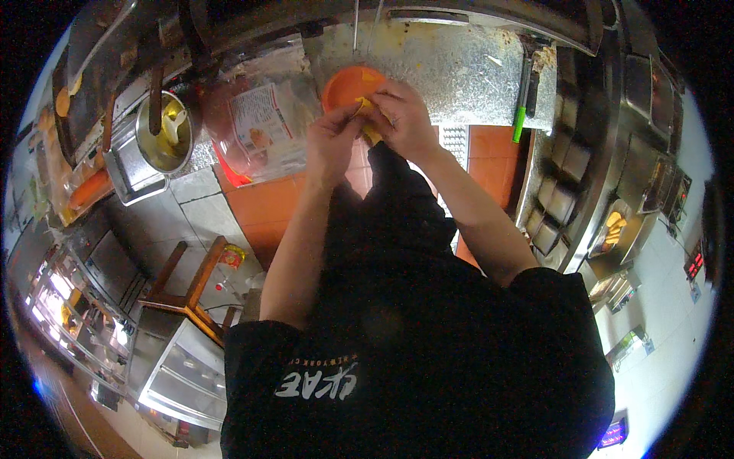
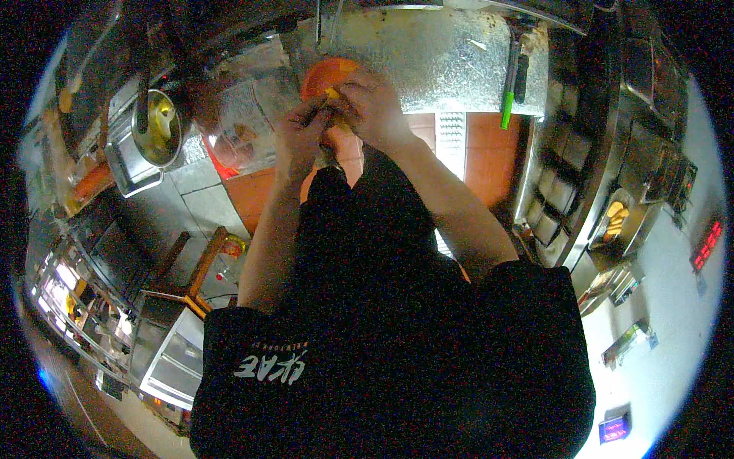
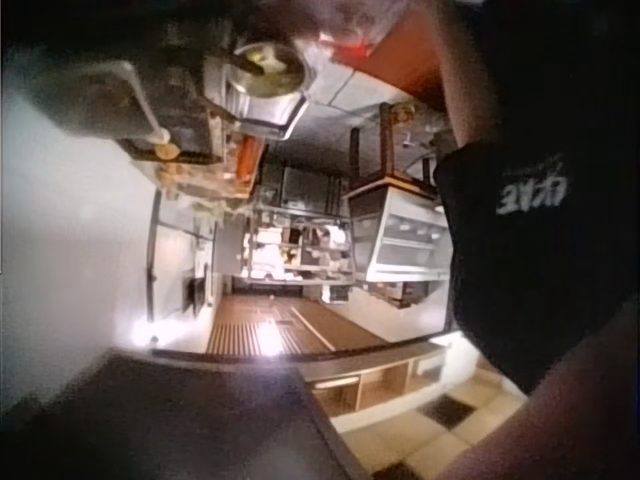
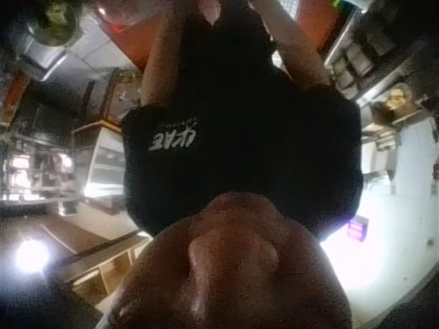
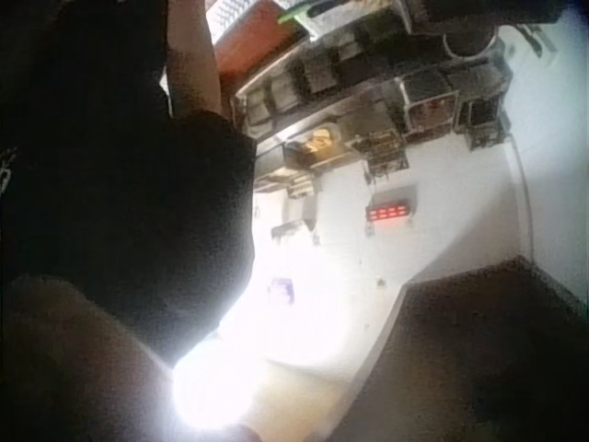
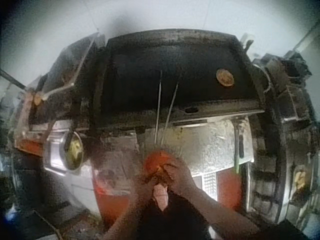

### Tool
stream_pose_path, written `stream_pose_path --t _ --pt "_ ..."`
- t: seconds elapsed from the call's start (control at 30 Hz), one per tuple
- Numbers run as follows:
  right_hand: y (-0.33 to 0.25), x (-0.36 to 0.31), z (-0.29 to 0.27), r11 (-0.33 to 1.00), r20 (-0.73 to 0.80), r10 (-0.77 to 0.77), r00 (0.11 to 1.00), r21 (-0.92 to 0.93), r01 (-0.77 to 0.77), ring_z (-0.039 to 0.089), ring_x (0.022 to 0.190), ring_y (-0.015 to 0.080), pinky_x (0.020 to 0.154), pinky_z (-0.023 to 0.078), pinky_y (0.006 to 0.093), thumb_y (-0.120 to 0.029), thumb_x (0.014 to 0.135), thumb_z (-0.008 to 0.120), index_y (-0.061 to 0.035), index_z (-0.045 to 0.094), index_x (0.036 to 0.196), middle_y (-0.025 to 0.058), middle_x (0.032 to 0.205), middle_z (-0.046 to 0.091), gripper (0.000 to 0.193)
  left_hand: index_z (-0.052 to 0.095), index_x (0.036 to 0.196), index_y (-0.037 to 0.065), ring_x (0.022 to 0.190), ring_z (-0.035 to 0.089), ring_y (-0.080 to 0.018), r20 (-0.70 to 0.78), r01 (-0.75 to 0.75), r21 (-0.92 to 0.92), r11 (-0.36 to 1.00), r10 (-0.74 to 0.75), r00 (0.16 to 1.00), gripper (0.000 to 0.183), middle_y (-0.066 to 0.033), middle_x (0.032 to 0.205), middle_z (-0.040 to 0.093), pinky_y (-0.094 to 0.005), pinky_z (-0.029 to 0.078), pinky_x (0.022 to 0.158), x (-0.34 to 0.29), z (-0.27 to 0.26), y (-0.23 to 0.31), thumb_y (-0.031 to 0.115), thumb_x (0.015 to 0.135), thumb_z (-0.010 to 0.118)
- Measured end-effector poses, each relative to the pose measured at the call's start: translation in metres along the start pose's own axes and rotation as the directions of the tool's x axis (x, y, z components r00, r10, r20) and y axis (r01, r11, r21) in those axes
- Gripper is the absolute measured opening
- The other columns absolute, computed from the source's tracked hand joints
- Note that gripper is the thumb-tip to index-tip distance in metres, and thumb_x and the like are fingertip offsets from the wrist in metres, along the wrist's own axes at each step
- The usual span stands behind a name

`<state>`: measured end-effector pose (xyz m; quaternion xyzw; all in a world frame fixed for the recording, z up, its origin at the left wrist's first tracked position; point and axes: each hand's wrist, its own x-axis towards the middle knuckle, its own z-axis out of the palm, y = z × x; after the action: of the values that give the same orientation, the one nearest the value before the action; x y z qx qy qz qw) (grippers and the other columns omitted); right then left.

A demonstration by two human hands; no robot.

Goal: The person assembles a burger by placing lettuce, tomato, and cheese on a bun, then wraps it in paper. They also scoop fried items into containers, place them in bags, and attach receipts to the packages.

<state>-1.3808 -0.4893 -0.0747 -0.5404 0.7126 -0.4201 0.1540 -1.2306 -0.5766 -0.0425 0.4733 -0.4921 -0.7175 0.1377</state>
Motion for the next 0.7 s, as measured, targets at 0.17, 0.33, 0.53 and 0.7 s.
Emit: stream_pose_path --t 0.17,0.33,0.53,0.7 --pt "0.0 -0.013 0.015 0.975 -0.016 0.204 0.979 0.098 -0.201 0.068 0.093 0.0358 0.083 0.054 0.0413 -0.013 0.099 0.068 0.0043 0.072 0.103 0.0184 0.103 0.07 0.018 0.072 0.124 -0.004 0.092 0.071 -0.0154 0.033 0.037 0.008 0.999 -0.037 0.999 0.028 -0.0094 0.109 0.077 -0.0292 0.058 0.083 -0.007 -0.005 0.0 0.009 0.101 0.069" --pt "0.018 -0.014 0.01 0.589 -0.046 0.761 0.647 0.466 -0.66 0.068 0.084 0.018 0.078 0.055 0.035 -0.024 0.109 0.057 0.0071 0.071 0.11 0.0136 0.092 0.073 0.034 0.069 0.128 -0.005 0.096 0.071 -0.0184 -0.103 0.101 -0.095 0.99 -0.111 0.988 0.032 -0.011 0.116 0.076 -0.0315 0.058 0.084 0.011 -0.008 -0.024 0.009 0.1 0.069" --pt "0.019 -0.001 -0.025 0.623 0.081 0.706 0.703 0.4 -0.672 0.07 0.086 0.0145 0.08 0.059 0.0322 -0.025 0.11 0.057 0.0087 0.071 0.115 0.0099 0.096 0.075 0.037 0.068 0.131 -0.001 0.114 0.07 -0.0361 -0.114 -0.188 0.748 0.637 0.402 0.909 0.039 -0.0217 0.131 0.069 -0.0432 0.057 0.095 0.036 -0.014 -0.047 0.027 0.104 0.063" --pt "-0.038 0.01 -0.035 0.942 0.222 0.324 0.92 0.012 -0.335 0.074 0.078 0.0282 0.072 0.058 0.0397 -0.026 0.101 0.069 -0.0029 0.069 0.125 0.0145 0.091 0.076 0.033 0.06 0.142 0.005 0.125 0.066 -0.0281 0.068 0.221 -0.525 0.822 -0.218 0.974 0.043 -0.0125 0.14 0.066 -0.0377 0.055 0.099 0.01 0.001 -0.022 0.029 0.106 0.064"
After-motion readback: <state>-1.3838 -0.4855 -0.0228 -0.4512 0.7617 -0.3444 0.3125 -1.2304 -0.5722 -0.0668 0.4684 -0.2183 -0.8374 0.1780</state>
